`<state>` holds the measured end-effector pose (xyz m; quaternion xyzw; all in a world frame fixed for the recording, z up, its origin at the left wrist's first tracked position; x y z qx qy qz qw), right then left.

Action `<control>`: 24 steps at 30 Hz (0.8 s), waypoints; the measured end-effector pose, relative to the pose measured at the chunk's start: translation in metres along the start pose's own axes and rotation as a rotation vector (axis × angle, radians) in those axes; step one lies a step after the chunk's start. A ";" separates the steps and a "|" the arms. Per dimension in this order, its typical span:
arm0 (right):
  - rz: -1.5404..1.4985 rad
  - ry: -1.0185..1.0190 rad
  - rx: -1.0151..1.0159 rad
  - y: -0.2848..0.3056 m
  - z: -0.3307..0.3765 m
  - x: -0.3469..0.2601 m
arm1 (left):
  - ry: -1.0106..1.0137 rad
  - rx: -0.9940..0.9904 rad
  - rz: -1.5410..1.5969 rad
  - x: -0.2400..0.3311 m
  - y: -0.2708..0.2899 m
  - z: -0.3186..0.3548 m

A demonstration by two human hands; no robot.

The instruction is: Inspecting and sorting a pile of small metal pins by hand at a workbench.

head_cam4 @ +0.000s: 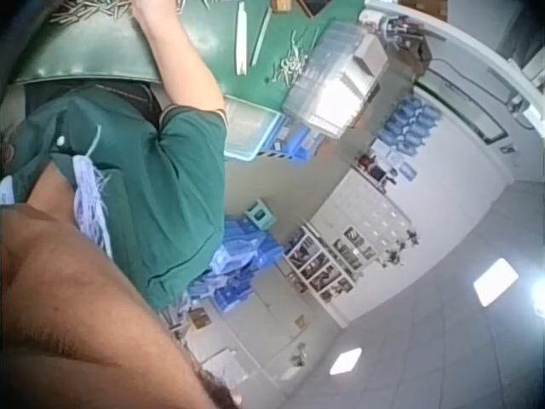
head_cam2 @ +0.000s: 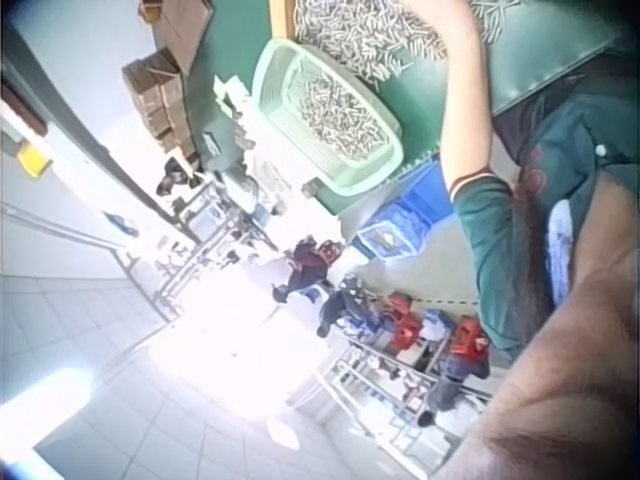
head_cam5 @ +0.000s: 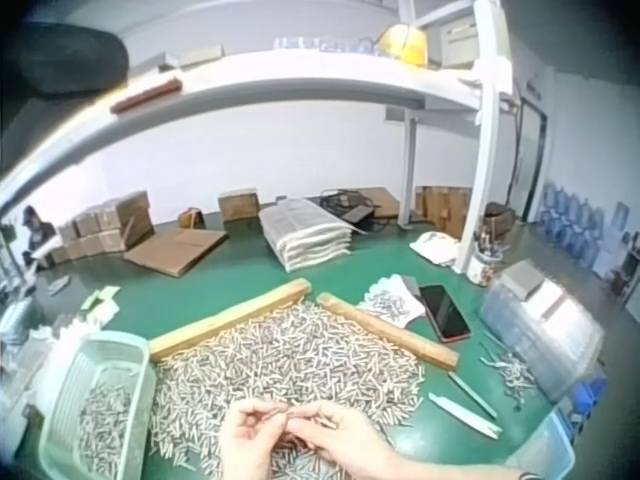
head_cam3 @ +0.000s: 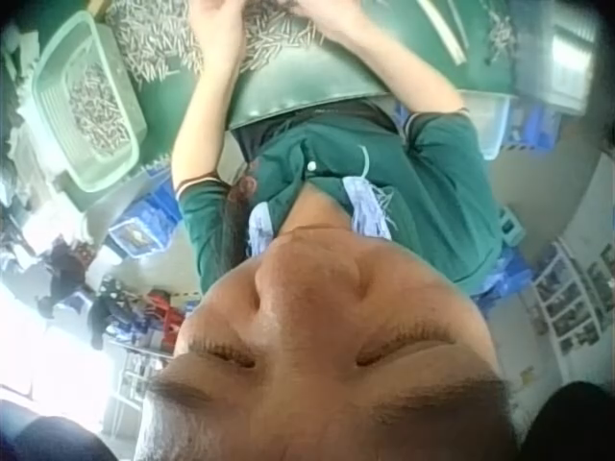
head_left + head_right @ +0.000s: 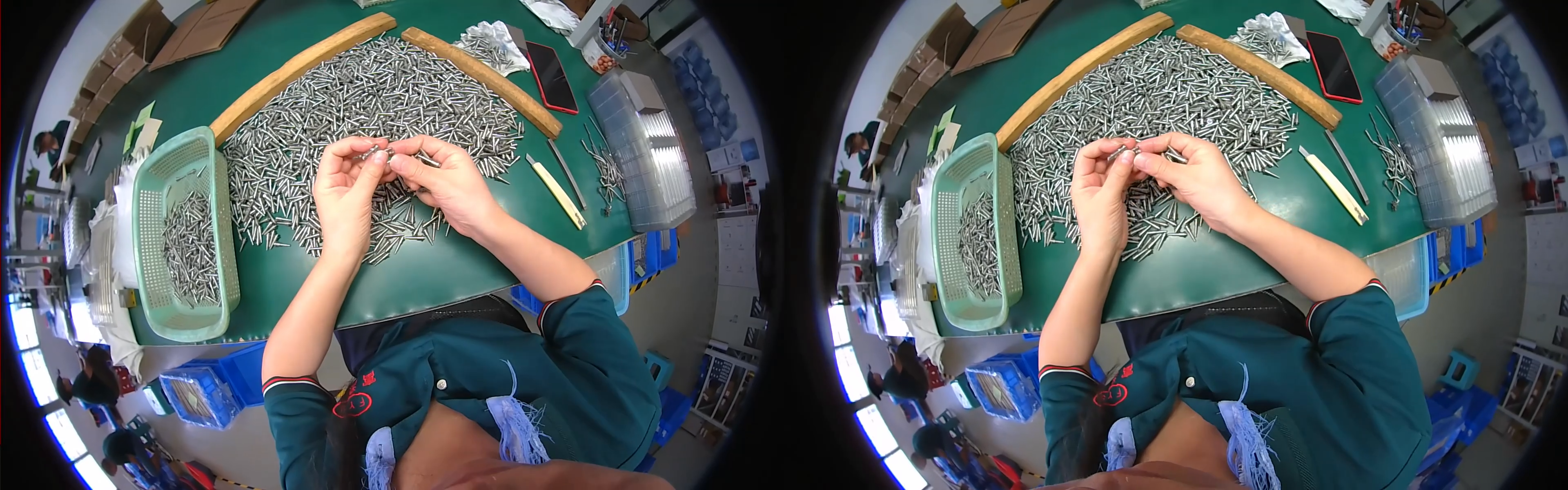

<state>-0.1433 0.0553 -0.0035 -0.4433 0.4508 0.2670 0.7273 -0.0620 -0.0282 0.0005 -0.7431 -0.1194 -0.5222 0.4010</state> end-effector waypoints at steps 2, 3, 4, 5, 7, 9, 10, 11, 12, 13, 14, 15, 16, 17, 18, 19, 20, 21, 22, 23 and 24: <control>0.023 0.038 -0.021 -0.001 0.000 -0.003 | 0.006 0.006 0.020 -0.001 -0.002 0.001; 0.055 0.066 -0.007 -0.001 0.000 -0.005 | 0.007 0.004 0.020 -0.001 -0.001 0.000; 0.088 0.096 0.006 -0.001 0.000 -0.007 | 0.022 -0.012 0.020 -0.003 -0.001 0.000; 0.087 0.097 0.008 -0.001 0.000 -0.006 | 0.038 -0.028 0.021 -0.004 -0.001 0.000; 0.109 0.150 0.017 0.001 -0.001 -0.007 | 0.072 -0.030 0.047 -0.004 -0.001 0.000; 0.121 0.170 0.007 0.001 -0.002 -0.007 | 0.106 -0.030 0.072 -0.005 -0.001 0.000; 0.134 0.190 -0.003 0.001 -0.002 -0.008 | 0.124 -0.023 0.090 -0.006 -0.001 0.000; 0.133 0.191 -0.002 0.002 -0.003 -0.007 | 0.142 -0.016 0.108 -0.007 -0.001 0.000; 0.140 0.201 -0.015 0.002 -0.005 -0.006 | 0.142 -0.018 0.107 -0.008 0.000 0.000; 0.146 0.210 -0.028 0.001 -0.005 -0.007 | 0.144 -0.020 0.102 -0.008 0.001 0.000; 0.146 0.210 -0.029 0.000 -0.004 -0.009 | 0.145 -0.023 0.098 -0.009 0.002 0.000; 0.150 0.155 -0.033 -0.002 -0.002 -0.010 | 0.145 -0.023 0.097 -0.009 0.002 0.000; 0.154 0.102 -0.034 -0.002 0.000 -0.009 | 0.122 -0.037 0.066 -0.007 0.001 0.000; 0.154 0.103 -0.033 0.001 -0.001 -0.009 | 0.098 -0.051 0.036 -0.006 -0.001 0.000; 0.045 -0.001 -0.056 0.005 -0.002 0.000 | 0.098 -0.052 0.036 -0.006 -0.002 0.001; -0.065 -0.105 -0.080 0.005 -0.004 0.007 | 0.101 -0.062 0.011 -0.006 -0.003 0.001; -0.065 -0.104 -0.081 0.005 -0.005 0.006 | 0.103 -0.072 -0.013 -0.005 -0.005 0.002; -0.183 -0.173 -0.119 0.001 -0.005 0.010 | 0.102 -0.071 -0.013 -0.003 -0.005 0.001; -0.300 -0.241 -0.156 -0.003 -0.005 0.012 | 0.127 -0.071 0.022 -0.003 -0.006 0.001; -0.435 -0.287 -0.202 -0.002 -0.007 0.022 | 0.151 -0.069 0.056 -0.003 -0.007 0.001; -0.434 -0.286 -0.203 0.000 -0.009 0.022 | 0.133 -0.055 0.073 0.000 -0.006 0.000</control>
Point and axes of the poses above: each hand's wrist, its own z-axis away from the middle knuckle, its own y-axis out of the back of the hand, x = y × z, the point moved 7 cm from there along -z, towards the middle knuckle, and after that the axes turned 2 degrees about -x, right-handed, at the moved point
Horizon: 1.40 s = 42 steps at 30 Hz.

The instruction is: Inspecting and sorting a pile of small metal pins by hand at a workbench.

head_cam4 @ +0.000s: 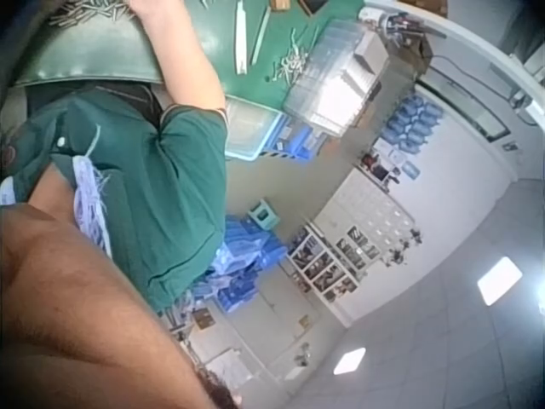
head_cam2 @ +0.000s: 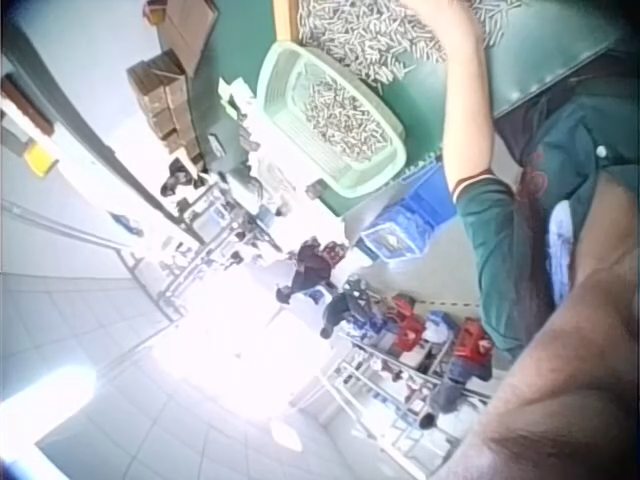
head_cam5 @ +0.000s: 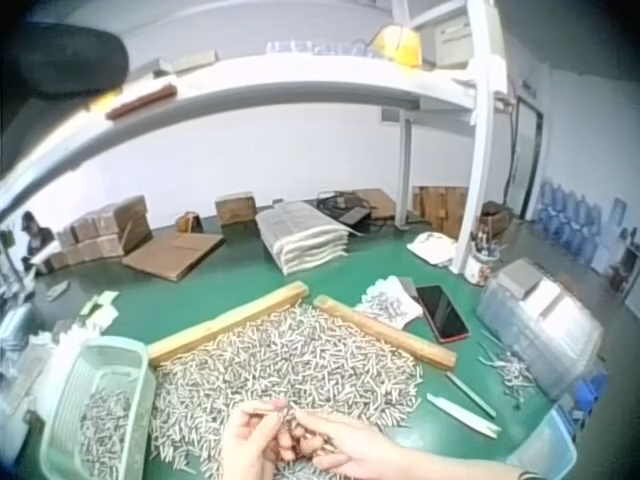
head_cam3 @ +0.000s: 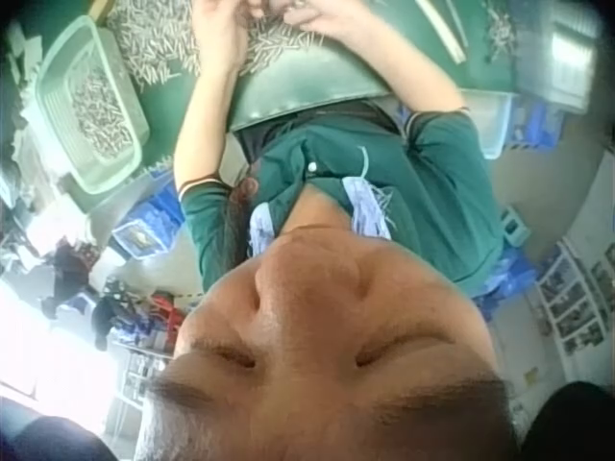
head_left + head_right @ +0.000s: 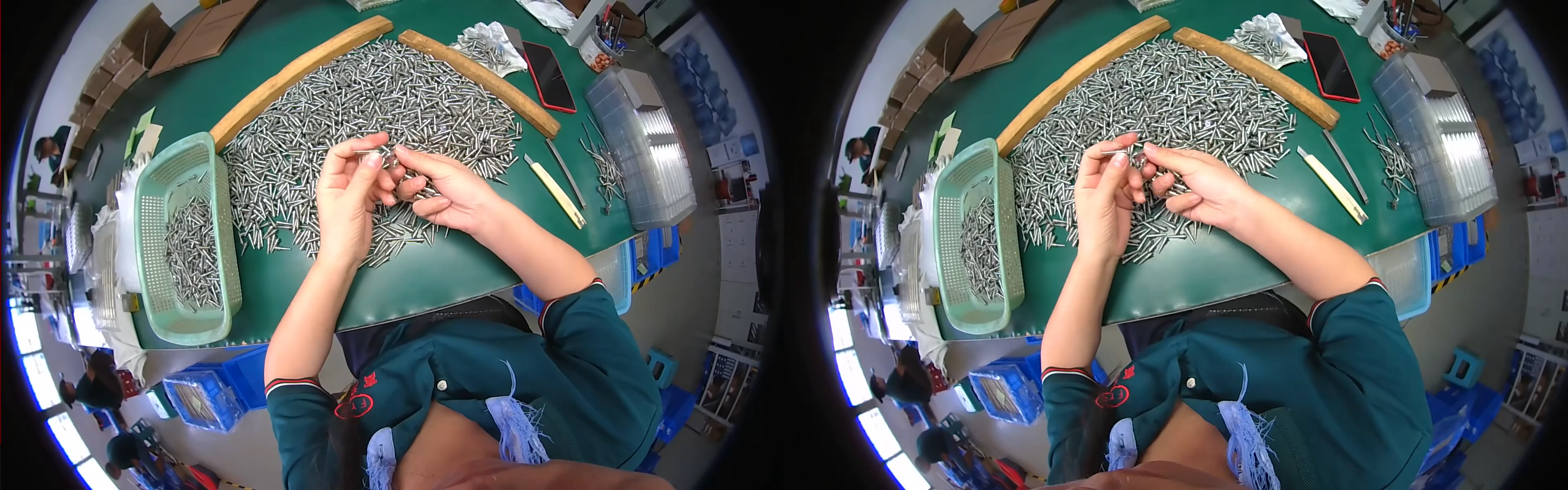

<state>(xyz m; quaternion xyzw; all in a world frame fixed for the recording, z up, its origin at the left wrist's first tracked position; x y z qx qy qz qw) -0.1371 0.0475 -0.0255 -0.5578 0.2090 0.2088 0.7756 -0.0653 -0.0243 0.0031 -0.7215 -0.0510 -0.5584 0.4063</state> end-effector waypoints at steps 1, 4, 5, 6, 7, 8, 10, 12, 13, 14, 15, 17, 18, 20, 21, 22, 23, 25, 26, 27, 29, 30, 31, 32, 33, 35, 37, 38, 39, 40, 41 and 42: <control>-0.137 -0.074 -0.001 -0.001 0.000 0.005 | -0.018 0.014 0.017 0.003 0.003 -0.001; -0.323 -0.168 -0.032 -0.001 -0.001 0.011 | -0.034 0.060 -0.015 0.007 0.013 -0.004; -0.373 -0.189 -0.063 -0.003 -0.002 0.012 | -0.040 0.071 -0.036 0.008 0.015 -0.004; -0.372 -0.189 -0.063 -0.002 -0.002 0.012 | -0.035 0.074 -0.045 0.009 0.014 -0.004; -0.368 -0.173 -0.082 -0.003 -0.002 0.010 | -0.035 0.075 -0.045 0.009 0.014 -0.004; -0.364 -0.157 -0.102 -0.003 -0.002 0.008 | -0.025 0.074 -0.065 0.008 0.014 -0.003; -0.312 -0.099 -0.087 -0.007 0.001 0.003 | -0.016 0.075 -0.086 0.007 0.014 -0.003; -0.243 -0.035 -0.074 -0.007 0.002 -0.002 | -0.015 0.057 -0.112 0.005 0.012 -0.002; -0.242 -0.035 -0.074 -0.009 0.003 -0.003 | -0.017 0.052 -0.115 0.005 0.011 -0.002; -0.184 -0.030 -0.042 -0.011 0.005 -0.005 | -0.018 0.053 -0.114 0.005 0.011 -0.002; -0.127 -0.025 -0.011 -0.011 0.007 -0.005 | -0.015 0.053 -0.121 0.005 0.011 -0.002; -0.004 0.011 0.029 -0.011 0.007 -0.005 | -0.012 0.051 -0.127 0.006 0.010 -0.001; 0.118 0.047 0.069 -0.009 0.007 -0.008 | -0.012 0.043 -0.153 0.006 0.009 -0.001; 0.155 0.065 0.086 -0.008 0.007 -0.008 | -0.012 0.037 -0.178 0.005 0.009 0.000; 0.192 0.083 0.102 -0.007 0.007 -0.009 | -0.049 0.026 -0.305 0.007 0.009 0.000; 0.230 0.101 0.118 -0.006 0.007 -0.011 | -0.087 0.015 -0.431 0.008 0.008 0.001; 0.230 0.101 0.118 -0.005 0.006 -0.010 | -0.171 -0.001 -0.537 0.012 0.005 0.001; 0.153 0.083 0.089 -0.002 0.004 -0.006 | -0.355 -0.045 -0.788 0.023 -0.007 0.006; 0.154 0.083 0.088 -0.001 0.003 -0.007 | -0.401 -0.048 -0.826 0.023 -0.008 0.008; 0.115 0.050 0.059 -0.002 0.003 -0.005 | -0.402 -0.047 -0.826 0.023 -0.010 0.008; 0.077 0.016 0.030 -0.002 0.002 -0.002 | -0.444 -0.052 -0.813 0.025 -0.014 0.010; 0.021 -0.007 0.015 -0.003 0.003 0.001 | -0.444 -0.052 -0.812 0.025 -0.014 0.011; -0.035 -0.031 0.001 -0.003 0.003 0.003 | -0.460 -0.059 -0.838 0.024 -0.014 0.012; -0.034 -0.031 0.001 -0.004 0.004 0.003 | -0.476 -0.065 -0.864 0.024 -0.015 0.013; -0.051 -0.051 0.015 -0.004 0.005 0.005 | -0.477 -0.065 -0.864 0.025 -0.015 0.013; -0.071 -0.077 0.029 -0.003 0.004 0.006 | -0.449 -0.087 -0.943 0.026 -0.019 0.013; -0.155 -0.129 0.033 0.001 0.001 0.012 | -0.477 -0.102 -0.923 0.029 -0.023 0.014; -0.212 -0.166 -0.025 0.001 0.000 0.015 | -0.506 -0.120 -0.903 0.031 -0.025 0.016; -0.212 -0.159 0.018 0.005 0.000 0.016 | -0.526 -0.144 -0.861 0.030 -0.024 0.016; -0.209 -0.157 0.057 0.008 -0.002 0.017 | -0.540 -0.130 -0.830 0.032 -0.022 0.016; -0.280 -0.177 0.022 0.003 -0.001 0.015 | -0.556 -0.114 -0.798 0.034 -0.020 0.016; -0.397 -0.246 -0.017 0.004 -0.002 0.017 | -0.557 -0.085 -0.801 0.034 -0.017 0.014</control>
Point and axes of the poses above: each hand's wrist, its own z-axis away from the middle knuckle, its own y-axis out of the back of the hand, x = y × z, the point moved 7 cm from there along -z, towards the middle knuckle, and after that the axes turned 2 degrees about -x, right-handed, at the moved point
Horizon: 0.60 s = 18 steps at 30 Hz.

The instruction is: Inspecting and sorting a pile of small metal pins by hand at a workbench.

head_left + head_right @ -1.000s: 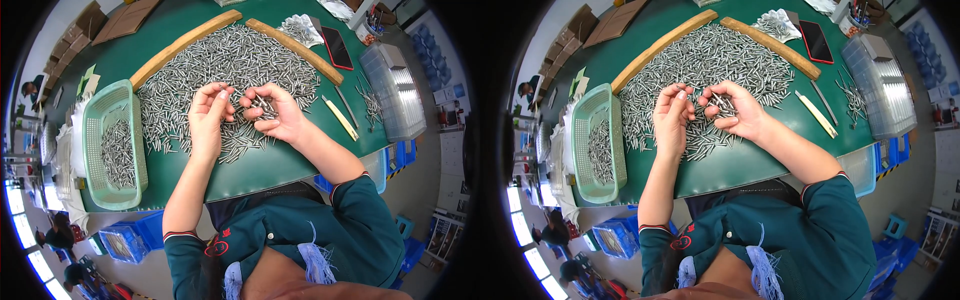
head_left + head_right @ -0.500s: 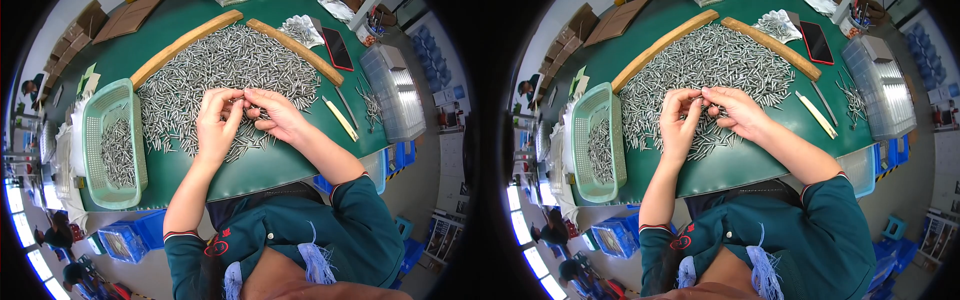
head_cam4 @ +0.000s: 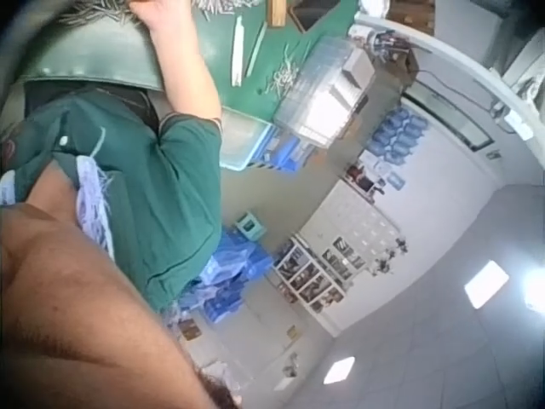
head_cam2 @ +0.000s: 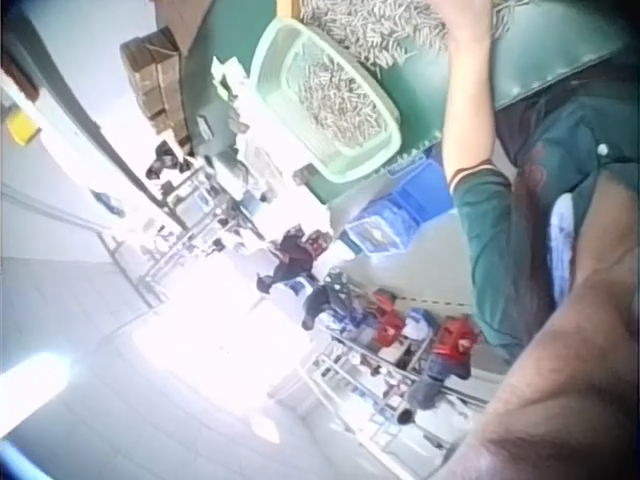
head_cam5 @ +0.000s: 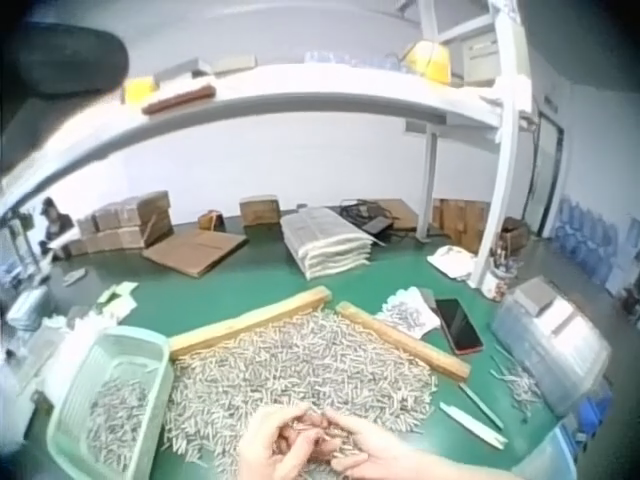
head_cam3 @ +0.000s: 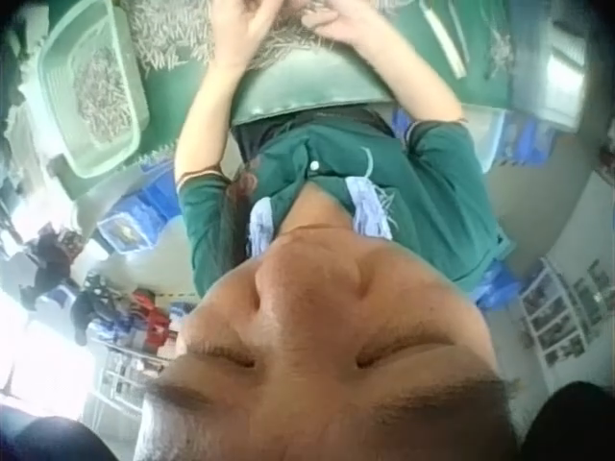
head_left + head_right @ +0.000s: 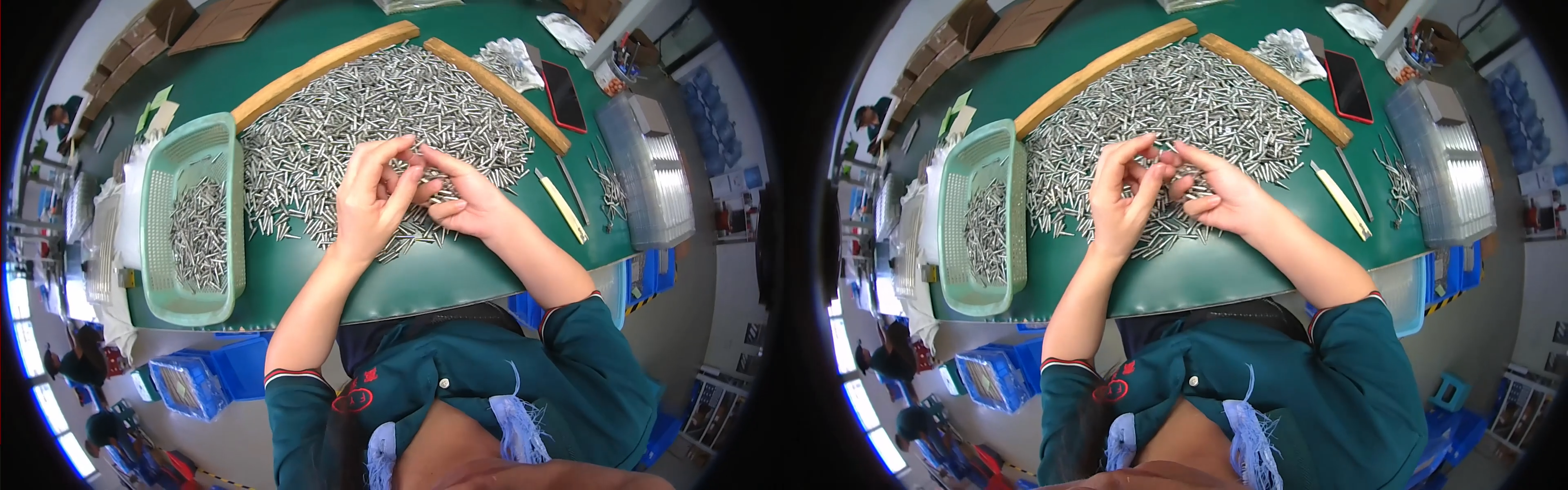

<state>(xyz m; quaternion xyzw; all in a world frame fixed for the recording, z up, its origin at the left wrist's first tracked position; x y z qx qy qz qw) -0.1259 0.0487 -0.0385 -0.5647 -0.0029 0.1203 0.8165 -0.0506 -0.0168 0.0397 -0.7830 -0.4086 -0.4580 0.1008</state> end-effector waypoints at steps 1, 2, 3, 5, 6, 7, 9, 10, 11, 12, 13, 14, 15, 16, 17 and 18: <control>-0.047 -0.017 -0.066 -0.004 0.003 -0.006 | 0.024 0.013 -0.046 -0.003 0.003 -0.002; -0.166 -0.027 -0.113 -0.011 0.008 -0.013 | 0.047 0.029 -0.092 -0.005 0.006 -0.004; -0.198 0.007 -0.218 -0.019 0.012 -0.025 | 0.079 0.017 -0.112 -0.008 0.007 -0.006; -0.160 0.196 -0.198 -0.022 0.019 -0.051 | 0.133 -0.054 -0.234 -0.015 0.008 -0.005; -0.161 0.247 -0.191 -0.023 0.019 -0.058 | 0.126 -0.098 -0.339 -0.022 0.005 -0.003; -0.118 0.359 -0.148 -0.027 0.020 -0.060 | 0.159 -0.113 -0.351 -0.028 0.003 -0.001; -0.075 0.324 -0.097 -0.040 0.011 -0.046 | 0.152 -0.126 -0.367 -0.034 0.000 0.001; -0.087 0.209 -0.176 -0.053 0.002 -0.033 | 0.093 -0.109 -0.427 -0.032 0.001 0.000; -0.132 0.116 -0.154 -0.064 -0.009 -0.017 | 0.126 -0.096 -0.513 -0.032 0.004 0.000; -0.133 0.071 -0.166 -0.078 -0.022 -0.001 | 0.156 -0.100 -0.501 -0.039 0.004 0.003; -0.078 0.060 -0.143 -0.093 -0.036 0.013 | 0.427 -0.205 -0.439 -0.061 0.002 0.000; -0.044 0.018 -0.140 -0.111 -0.053 0.031 | -0.044 -0.081 -0.674 -0.061 0.000 0.004; -0.003 -0.007 -0.169 -0.125 -0.069 0.042 | -0.189 0.212 -0.165 -0.030 0.019 0.002; 0.060 -0.013 -0.139 -0.145 -0.085 0.054 | -0.087 0.107 -0.062 -0.039 0.017 0.000; 0.186 0.015 -0.102 -0.163 -0.102 0.068 | 0.023 0.004 0.038 -0.052 0.014 0.003; 0.427 0.038 -0.093 -0.181 -0.117 0.079 | 0.014 -0.053 0.189 -0.057 0.010 0.001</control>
Point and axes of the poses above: each hand's wrist, its own z-axis away from the middle knuckle, its own y-axis out of the back of the hand, x = y × z, the point moved 7 cm from there along -z, towards the middle knuckle, and after that the axes turned 2 degrees about -x, right-handed, at the moved point
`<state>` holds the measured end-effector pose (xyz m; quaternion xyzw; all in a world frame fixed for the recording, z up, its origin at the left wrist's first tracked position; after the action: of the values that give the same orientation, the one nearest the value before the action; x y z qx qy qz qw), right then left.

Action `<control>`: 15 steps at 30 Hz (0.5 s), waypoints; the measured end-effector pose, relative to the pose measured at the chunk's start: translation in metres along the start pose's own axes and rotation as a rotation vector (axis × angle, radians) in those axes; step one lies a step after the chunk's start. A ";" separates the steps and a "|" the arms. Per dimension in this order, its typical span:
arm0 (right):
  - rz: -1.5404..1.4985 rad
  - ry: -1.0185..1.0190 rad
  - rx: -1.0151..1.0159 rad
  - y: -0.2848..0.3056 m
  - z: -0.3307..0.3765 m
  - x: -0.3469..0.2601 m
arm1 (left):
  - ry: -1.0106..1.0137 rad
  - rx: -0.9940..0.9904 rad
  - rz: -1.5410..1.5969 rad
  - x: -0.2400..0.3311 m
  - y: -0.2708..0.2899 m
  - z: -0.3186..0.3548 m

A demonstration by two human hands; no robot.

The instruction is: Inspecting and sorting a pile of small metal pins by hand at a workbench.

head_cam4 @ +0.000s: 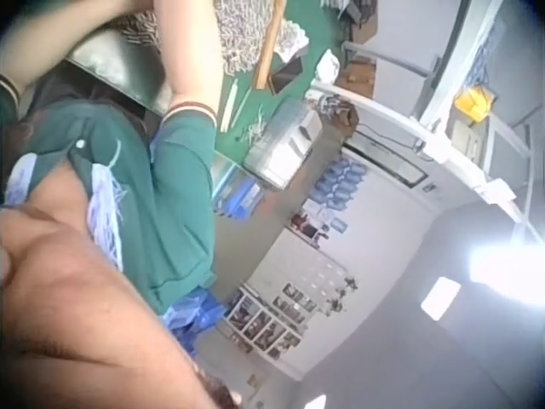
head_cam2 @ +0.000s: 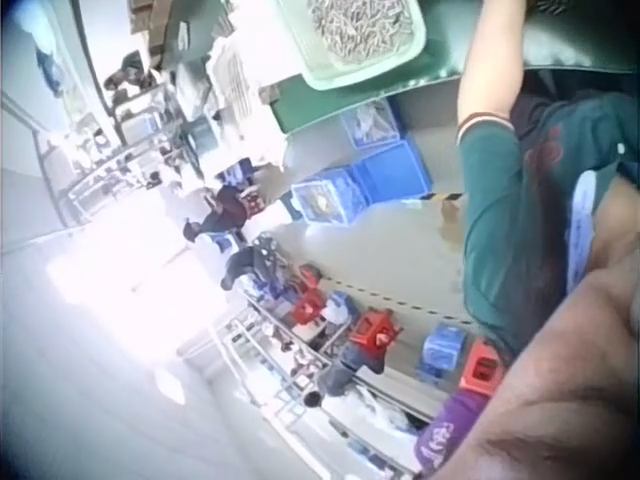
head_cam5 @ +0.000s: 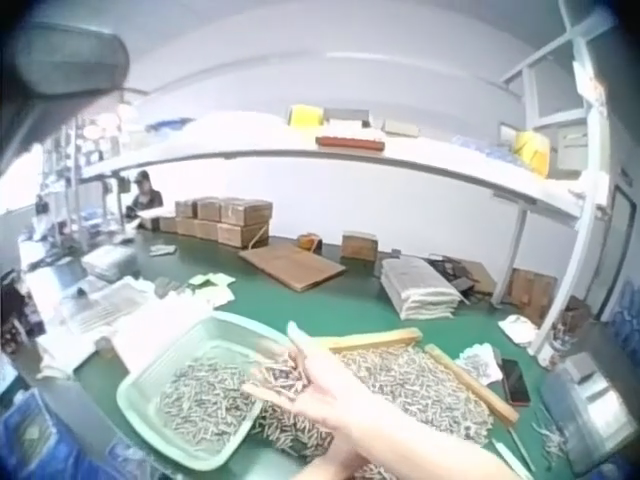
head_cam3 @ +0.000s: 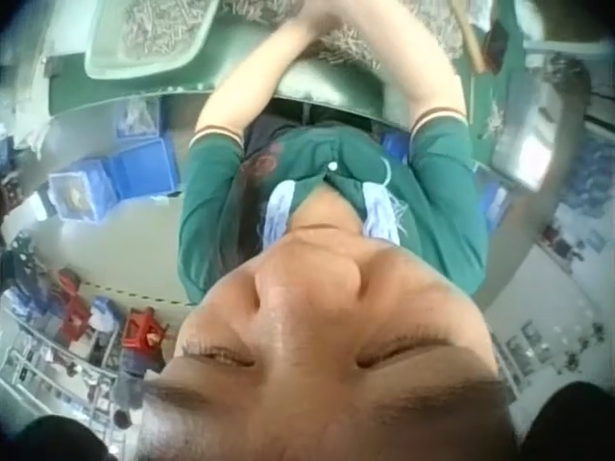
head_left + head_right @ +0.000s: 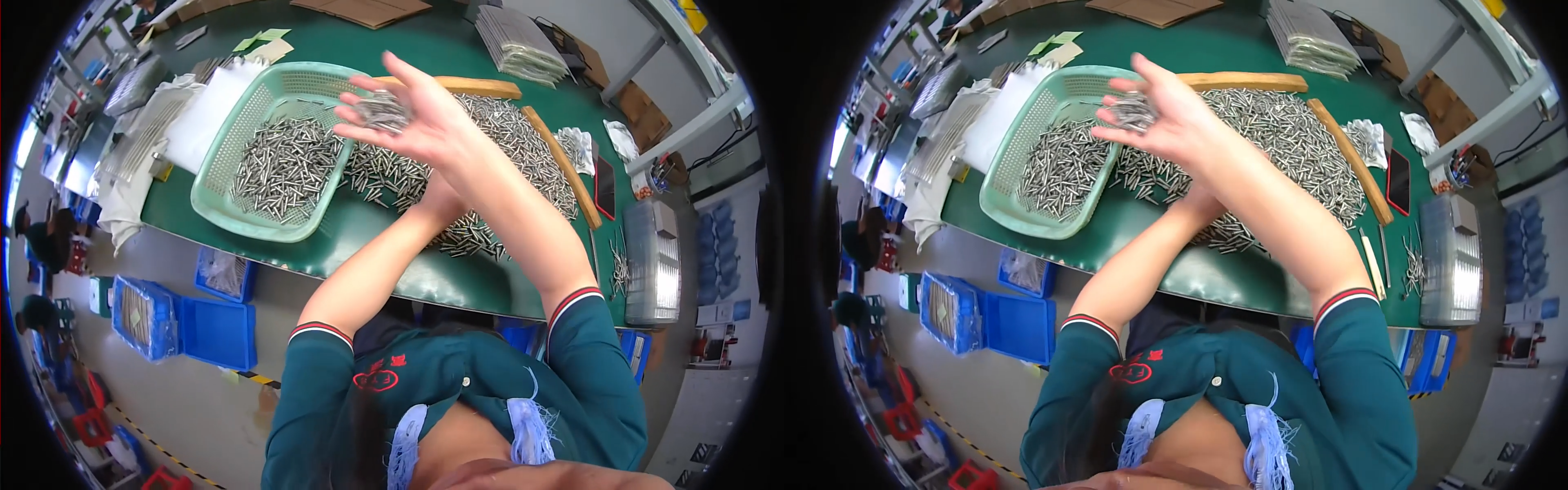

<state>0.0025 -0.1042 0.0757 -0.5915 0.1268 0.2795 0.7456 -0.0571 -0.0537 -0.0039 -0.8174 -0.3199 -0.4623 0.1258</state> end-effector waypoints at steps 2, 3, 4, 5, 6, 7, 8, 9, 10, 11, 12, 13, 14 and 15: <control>0.277 -0.034 -0.036 -0.024 -0.027 0.001 | 0.000 0.007 0.062 0.011 -0.001 -0.003; 0.421 0.038 0.029 -0.027 -0.031 -0.003 | 0.007 0.017 0.122 0.017 -0.001 -0.005; 0.426 0.032 0.024 -0.028 -0.033 -0.001 | 0.005 0.026 0.119 0.019 0.003 -0.005; 0.497 0.027 -0.037 -0.032 -0.033 -0.002 | 0.011 0.029 -0.008 0.021 0.005 -0.004; 0.567 0.023 -0.098 -0.034 -0.030 -0.003 | 0.018 0.032 -0.133 0.022 0.005 -0.005; 0.559 0.074 -0.116 -0.034 -0.021 -0.007 | -0.024 0.080 -0.191 0.028 0.008 -0.006; 0.635 0.145 -0.157 -0.032 -0.011 -0.013 | 0.018 0.053 -0.293 0.027 0.008 -0.006; 0.709 0.218 -0.197 -0.030 0.000 -0.018 | 0.062 0.023 -0.394 0.025 0.009 -0.006; 0.848 0.315 -0.145 -0.027 0.017 -0.024 | 0.062 -0.009 -0.426 0.024 0.012 -0.007; 1.039 0.424 -0.102 -0.016 0.029 -0.031 | 0.066 0.021 -0.548 0.024 0.016 -0.009; 1.229 0.533 -0.056 0.001 0.039 -0.036 | 0.069 0.050 -0.671 0.024 0.021 -0.009; 1.375 0.630 -0.013 0.022 0.050 -0.039 | 0.032 0.116 -0.694 0.023 0.031 -0.009; 1.584 0.620 0.033 0.044 0.063 -0.040 | 0.444 -0.108 -0.681 0.004 0.035 -0.013; 1.791 0.600 0.063 0.058 0.075 -0.035 | 0.378 -0.025 -1.020 -0.003 0.048 -0.009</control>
<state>-0.0693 -0.0335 0.0673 -0.3009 0.7281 0.5807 0.2054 -0.0337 -0.0959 0.0033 -0.4626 -0.6422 -0.6073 -0.0691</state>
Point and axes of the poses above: each hand's wrist, its own z-axis away from the middle knuckle, its own y-axis out of the back of the hand, x = y × z, the point moved 7 cm from there along -z, towards the middle knuckle, and after that the axes turned 2 degrees about -x, right-handed, at the moved point
